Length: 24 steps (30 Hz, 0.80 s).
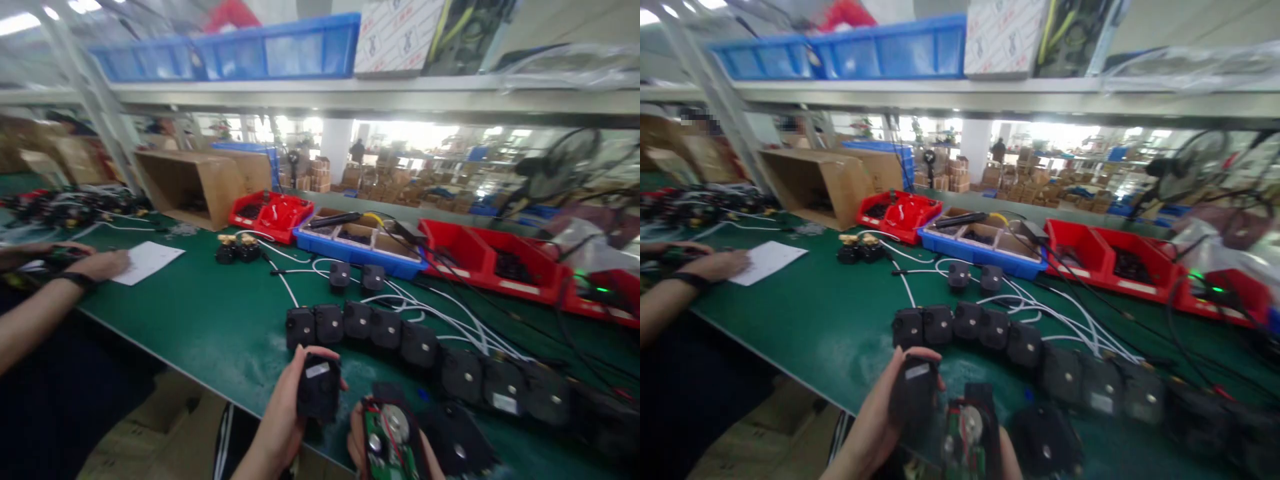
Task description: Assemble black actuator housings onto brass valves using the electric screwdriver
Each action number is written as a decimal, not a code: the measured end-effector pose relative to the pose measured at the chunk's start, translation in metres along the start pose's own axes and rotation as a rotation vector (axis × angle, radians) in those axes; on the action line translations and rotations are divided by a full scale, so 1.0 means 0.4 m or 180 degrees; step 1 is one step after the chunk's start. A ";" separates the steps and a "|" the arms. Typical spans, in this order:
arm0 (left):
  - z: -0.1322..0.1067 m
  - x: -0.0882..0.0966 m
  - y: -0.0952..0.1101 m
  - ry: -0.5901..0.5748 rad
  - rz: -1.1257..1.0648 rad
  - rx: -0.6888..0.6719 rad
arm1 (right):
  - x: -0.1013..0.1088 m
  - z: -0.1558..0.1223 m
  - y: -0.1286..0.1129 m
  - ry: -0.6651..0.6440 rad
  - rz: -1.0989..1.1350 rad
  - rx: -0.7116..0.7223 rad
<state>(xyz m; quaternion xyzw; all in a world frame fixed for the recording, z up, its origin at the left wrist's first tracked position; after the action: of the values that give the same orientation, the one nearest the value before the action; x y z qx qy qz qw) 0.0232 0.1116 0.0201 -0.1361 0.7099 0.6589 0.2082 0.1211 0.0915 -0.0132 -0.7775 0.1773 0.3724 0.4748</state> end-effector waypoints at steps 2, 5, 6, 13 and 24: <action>0.007 -0.002 0.000 0.0018 -0.0197 0.0105 | 0.033 -0.042 -0.003 0.0189 0.0314 0.0203; 0.012 0.000 0.004 -0.0011 -0.0413 0.0207 | 0.046 -0.056 0.006 0.0319 0.0804 0.0466; 0.011 0.000 0.005 -0.0023 -0.0478 0.0234 | 0.042 -0.052 0.009 0.0307 0.0951 0.0495; 0.006 0.004 0.007 0.0035 -0.0726 0.0400 | -0.023 -0.055 -0.006 -0.0096 0.1744 0.0313; 0.006 0.004 0.004 0.0037 -0.0924 0.0534 | -0.030 -0.058 -0.005 -0.0208 0.1813 0.0248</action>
<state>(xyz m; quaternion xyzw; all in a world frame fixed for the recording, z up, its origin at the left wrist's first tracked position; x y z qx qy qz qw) 0.0212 0.1142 0.0207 -0.2232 0.7365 0.5595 0.3076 0.1239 0.0713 0.0034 -0.6651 0.3873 0.5084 0.3861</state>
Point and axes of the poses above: each hand's wrist, its own z-axis towards the middle knuckle, its own x-axis out of the back of the hand, y = z × x, the point moved 10 cm from there along z, towards the middle knuckle, and after that the axes turned 12 degrees about -x, right-handed, at the moved point
